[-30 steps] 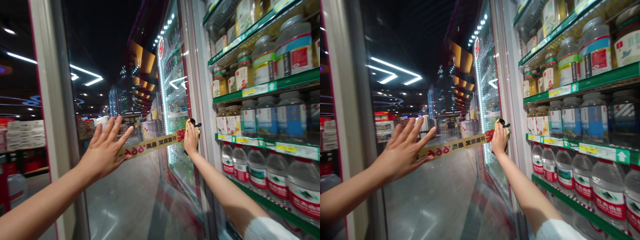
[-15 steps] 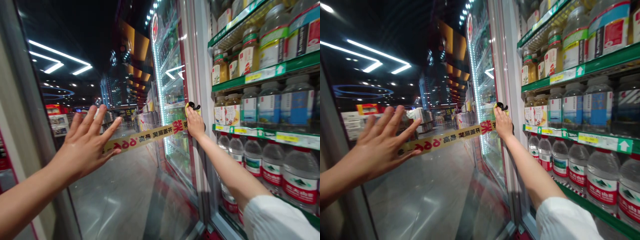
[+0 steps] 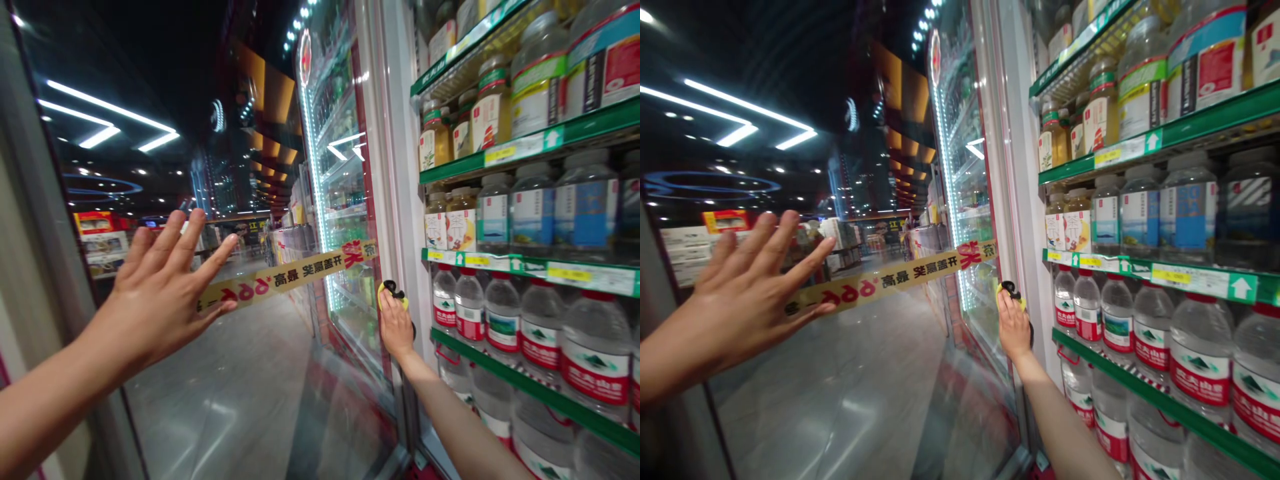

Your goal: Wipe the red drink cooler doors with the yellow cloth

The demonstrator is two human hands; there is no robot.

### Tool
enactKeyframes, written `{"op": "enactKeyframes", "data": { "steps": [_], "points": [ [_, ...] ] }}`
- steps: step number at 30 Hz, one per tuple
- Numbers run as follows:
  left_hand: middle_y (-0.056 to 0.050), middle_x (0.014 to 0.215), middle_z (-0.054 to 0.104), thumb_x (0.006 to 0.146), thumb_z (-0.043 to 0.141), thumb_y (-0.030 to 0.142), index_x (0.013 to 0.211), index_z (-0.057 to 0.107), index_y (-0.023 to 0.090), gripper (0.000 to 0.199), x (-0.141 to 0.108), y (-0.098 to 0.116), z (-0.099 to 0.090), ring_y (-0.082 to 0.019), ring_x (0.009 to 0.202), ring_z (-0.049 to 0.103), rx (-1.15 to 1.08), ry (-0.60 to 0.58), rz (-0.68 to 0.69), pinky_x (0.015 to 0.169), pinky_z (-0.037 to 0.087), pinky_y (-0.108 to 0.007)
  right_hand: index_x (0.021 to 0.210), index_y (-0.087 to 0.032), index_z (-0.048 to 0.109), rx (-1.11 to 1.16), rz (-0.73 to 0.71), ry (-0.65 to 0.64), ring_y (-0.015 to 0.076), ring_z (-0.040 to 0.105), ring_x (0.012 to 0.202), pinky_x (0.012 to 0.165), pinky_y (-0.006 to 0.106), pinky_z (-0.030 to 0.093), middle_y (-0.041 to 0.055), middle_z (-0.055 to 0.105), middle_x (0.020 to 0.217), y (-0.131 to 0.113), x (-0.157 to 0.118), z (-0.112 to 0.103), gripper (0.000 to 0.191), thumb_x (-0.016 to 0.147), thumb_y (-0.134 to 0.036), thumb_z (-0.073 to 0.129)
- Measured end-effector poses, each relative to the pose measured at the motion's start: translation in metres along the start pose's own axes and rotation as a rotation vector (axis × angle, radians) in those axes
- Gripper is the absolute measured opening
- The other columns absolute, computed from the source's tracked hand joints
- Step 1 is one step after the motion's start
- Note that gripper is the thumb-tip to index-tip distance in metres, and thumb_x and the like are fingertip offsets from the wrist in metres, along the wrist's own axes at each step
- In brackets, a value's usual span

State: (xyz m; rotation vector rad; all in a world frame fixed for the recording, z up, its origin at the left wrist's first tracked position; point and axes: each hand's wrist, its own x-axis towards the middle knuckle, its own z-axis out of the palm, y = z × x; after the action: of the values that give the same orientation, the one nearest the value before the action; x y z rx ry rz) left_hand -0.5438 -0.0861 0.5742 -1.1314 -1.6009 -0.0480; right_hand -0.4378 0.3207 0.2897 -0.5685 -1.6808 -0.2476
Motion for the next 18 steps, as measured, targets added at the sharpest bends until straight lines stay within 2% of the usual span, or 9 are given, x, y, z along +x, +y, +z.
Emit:
{"op": "enactKeyframes", "data": {
  "steps": [3,6,8,10,12,14,16,18],
  "points": [
    [0.0,0.169,-0.014,0.072,0.065,0.072,0.157,0.031,0.033,0.099,0.001,0.002,-0.004,-0.036,0.157,0.001,0.004,-0.035,-0.013,0.125,0.0,-0.053,0.162,-0.032,0.021,0.036,-0.001,-0.027,0.0304,0.06,0.124,0.098,0.049,0.052,0.0087,0.057,0.147,0.002,-0.032,-0.001,0.073,0.094,-0.012,0.036],
    [-0.006,0.169,-0.01,0.071,0.072,0.067,0.156,0.035,0.027,0.1,0.003,0.005,-0.012,-0.037,0.156,-0.001,0.011,-0.097,-0.024,0.125,-0.001,-0.055,0.16,-0.029,0.029,0.108,-0.011,-0.042,0.029,0.059,0.127,0.102,0.048,0.05,0.0094,0.059,0.146,0.004,-0.028,-0.008,0.066,0.096,-0.013,0.035],
    [-0.01,0.169,-0.007,0.072,0.074,0.065,0.156,0.036,0.025,0.1,0.004,0.008,-0.017,-0.038,0.156,-0.001,0.016,-0.127,-0.037,0.124,0.0,-0.057,0.157,-0.026,0.037,0.175,-0.028,-0.037,0.0275,0.055,0.131,0.107,0.048,0.047,0.0108,0.058,0.146,0.002,0.002,-0.014,0.06,0.097,-0.015,0.034],
    [-0.011,0.169,-0.004,0.074,0.074,0.064,0.156,0.035,0.026,0.099,0.004,0.01,-0.021,-0.038,0.156,0.0,0.01,-0.146,-0.044,0.124,0.002,-0.058,0.154,-0.023,0.041,0.261,-0.036,-0.008,0.0257,0.05,0.137,0.112,0.048,0.043,0.0121,0.056,0.148,-0.006,0.051,-0.02,0.056,0.099,-0.017,0.033],
    [-0.011,0.169,-0.003,0.075,0.072,0.064,0.157,0.033,0.028,0.098,0.003,0.011,-0.022,-0.038,0.156,0.001,0.001,-0.149,-0.041,0.124,0.005,-0.058,0.152,-0.02,0.044,0.358,-0.006,0.056,0.0236,0.047,0.139,0.115,0.048,0.038,0.0131,0.055,0.148,-0.024,0.109,-0.025,0.054,0.099,-0.019,0.032],
    [-0.01,0.169,-0.002,0.076,0.071,0.065,0.158,0.031,0.029,0.098,0.002,0.011,-0.022,-0.037,0.156,0.001,-0.003,-0.142,-0.034,0.124,0.005,-0.059,0.15,-0.017,0.046,0.427,0.066,0.147,0.0232,0.047,0.139,0.117,0.048,0.036,0.0144,0.055,0.148,-0.052,0.157,-0.032,0.054,0.099,-0.021,0.031],
    [-0.01,0.17,-0.001,0.076,0.072,0.065,0.158,0.03,0.03,0.098,0.002,0.011,-0.022,-0.037,0.156,0.001,0.006,-0.141,-0.034,0.125,0.005,-0.058,0.15,-0.019,0.047,0.452,0.058,0.175,0.0229,0.046,0.14,0.118,0.048,0.033,0.0122,0.053,0.15,-0.085,0.181,-0.042,0.052,0.1,-0.024,0.033],
    [-0.01,0.17,-0.001,0.075,0.072,0.065,0.158,0.031,0.029,0.1,0.001,0.01,-0.022,-0.037,0.156,0.001,0.018,-0.154,-0.035,0.125,0.005,-0.057,0.151,-0.023,0.046,0.47,-0.058,0.128,0.0227,0.043,0.141,0.118,0.046,0.032,0.0091,0.052,0.152,-0.11,0.176,-0.052,0.052,0.1,-0.026,0.036]
  ]
}}
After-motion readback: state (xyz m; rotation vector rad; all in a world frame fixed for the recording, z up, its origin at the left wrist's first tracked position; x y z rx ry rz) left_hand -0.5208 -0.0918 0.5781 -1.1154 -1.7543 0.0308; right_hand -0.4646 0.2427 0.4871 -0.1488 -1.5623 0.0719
